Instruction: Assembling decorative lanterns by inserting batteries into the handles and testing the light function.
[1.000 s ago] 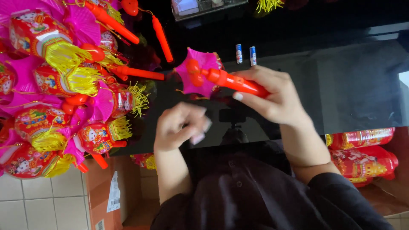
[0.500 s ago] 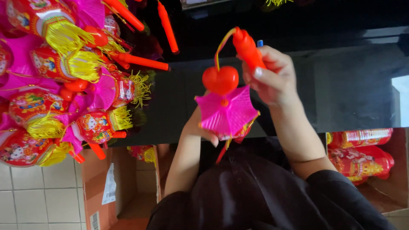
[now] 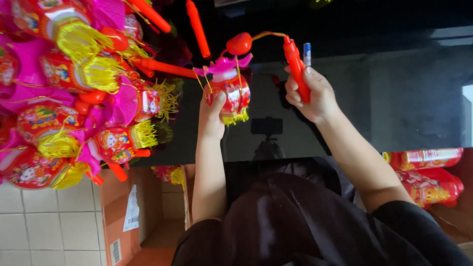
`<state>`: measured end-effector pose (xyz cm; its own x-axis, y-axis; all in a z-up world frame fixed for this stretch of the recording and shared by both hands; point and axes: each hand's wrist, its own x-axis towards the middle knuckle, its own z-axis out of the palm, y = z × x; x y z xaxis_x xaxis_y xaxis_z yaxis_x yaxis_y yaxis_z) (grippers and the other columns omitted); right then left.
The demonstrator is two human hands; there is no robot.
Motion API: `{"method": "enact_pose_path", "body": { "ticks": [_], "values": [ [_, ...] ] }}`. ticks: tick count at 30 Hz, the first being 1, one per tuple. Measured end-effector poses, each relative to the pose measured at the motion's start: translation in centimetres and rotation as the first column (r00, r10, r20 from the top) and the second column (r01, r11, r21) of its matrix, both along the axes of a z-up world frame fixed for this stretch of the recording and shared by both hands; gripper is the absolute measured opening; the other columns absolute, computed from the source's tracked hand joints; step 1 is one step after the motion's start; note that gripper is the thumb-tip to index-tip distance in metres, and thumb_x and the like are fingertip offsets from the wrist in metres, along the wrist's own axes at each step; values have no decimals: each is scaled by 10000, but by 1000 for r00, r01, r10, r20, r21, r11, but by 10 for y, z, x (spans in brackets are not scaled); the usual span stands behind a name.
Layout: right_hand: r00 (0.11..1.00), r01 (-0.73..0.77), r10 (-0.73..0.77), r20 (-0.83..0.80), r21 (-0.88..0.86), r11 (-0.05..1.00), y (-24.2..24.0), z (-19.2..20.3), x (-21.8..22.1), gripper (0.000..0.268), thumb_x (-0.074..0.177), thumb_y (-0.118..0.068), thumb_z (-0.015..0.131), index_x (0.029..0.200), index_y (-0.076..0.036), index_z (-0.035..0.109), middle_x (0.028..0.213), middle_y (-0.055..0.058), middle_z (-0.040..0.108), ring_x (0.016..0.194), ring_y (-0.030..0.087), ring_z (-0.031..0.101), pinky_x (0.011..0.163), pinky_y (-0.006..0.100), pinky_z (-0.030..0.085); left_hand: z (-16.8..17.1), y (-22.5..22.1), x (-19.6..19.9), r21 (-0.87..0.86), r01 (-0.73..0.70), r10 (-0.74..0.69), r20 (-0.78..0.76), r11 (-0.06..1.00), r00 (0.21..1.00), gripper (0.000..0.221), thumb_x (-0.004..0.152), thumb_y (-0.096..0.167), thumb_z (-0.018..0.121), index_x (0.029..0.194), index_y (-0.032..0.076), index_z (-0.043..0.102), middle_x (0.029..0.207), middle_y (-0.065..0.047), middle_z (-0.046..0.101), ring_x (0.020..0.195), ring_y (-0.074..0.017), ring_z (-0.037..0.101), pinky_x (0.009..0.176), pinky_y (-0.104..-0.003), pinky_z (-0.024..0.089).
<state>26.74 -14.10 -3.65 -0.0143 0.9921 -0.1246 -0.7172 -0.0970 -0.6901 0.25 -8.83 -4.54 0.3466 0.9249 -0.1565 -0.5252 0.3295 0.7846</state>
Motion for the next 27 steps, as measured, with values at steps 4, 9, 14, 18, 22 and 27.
{"method": "enact_pose_path", "body": {
  "ticks": [4, 9, 14, 18, 22, 27],
  "values": [
    [996, 11, -3, -85, 85, 996, 5, -2, -4, 472, 1031, -378, 636, 1312, -5, 571, 810, 80, 572, 605, 153, 443, 510, 260, 304, -11, 8, 14, 171, -38, 38, 3, 985, 999, 830, 809, 481, 871, 1434, 118, 463, 1317, -111, 616, 1239, -308, 624, 1022, -450, 555],
    [990, -11, 43, -135, 224, 974, 2, -20, -3, 413, 1050, -356, 655, 1297, -31, 598, 862, 103, 545, 717, 202, 499, 602, 301, 379, -26, -1, 25, 414, -73, 12, 148, 908, 989, 844, 896, 401, 860, 1528, 134, 369, 1439, -130, 531, 1341, -299, 553, 1134, -477, 490],
    [983, -30, 68, -170, 212, 977, -3, 1, -7, 371, 1060, -324, 657, 1310, -53, 614, 897, 68, 583, 747, 188, 514, 622, 298, 385, -32, -7, 16, 210, 79, -125, 218, 975, 968, 658, 985, 370, 737, 1512, 132, 423, 1392, -89, 573, 1318, -284, 553, 1104, -441, 498],
    [986, -20, 48, -158, 177, 984, -3, -1, -6, 365, 1049, -316, 661, 1298, -54, 611, 894, 83, 589, 746, 190, 522, 618, 303, 391, -31, -5, 14, 232, 140, -203, 275, 963, 940, 588, 1015, 329, 684, 1491, 66, 463, 1402, -93, 594, 1323, -285, 561, 1116, -432, 489],
    [992, -25, 39, -119, 118, 993, -3, 1, -7, 491, 1033, -303, 666, 1445, -90, 503, 898, 73, 584, 741, 189, 541, 606, 289, 401, -42, -7, 13, 109, 160, -186, 304, 981, 934, 603, 964, 227, 706, 1487, 75, 446, 1366, -135, 609, 1273, -306, 592, 1043, -426, 526],
    [999, 5, -9, 40, 90, 996, -5, 2, -19, 284, 1016, -184, 629, 1252, -68, 520, 1064, 130, 635, 560, 138, 430, 460, 241, 285, -34, -10, 22, 127, 155, -182, 240, 980, 953, 734, 944, 190, 723, 1562, 126, 332, 1426, -152, 537, 1323, -306, 547, 1073, -444, 529]
  ]
}}
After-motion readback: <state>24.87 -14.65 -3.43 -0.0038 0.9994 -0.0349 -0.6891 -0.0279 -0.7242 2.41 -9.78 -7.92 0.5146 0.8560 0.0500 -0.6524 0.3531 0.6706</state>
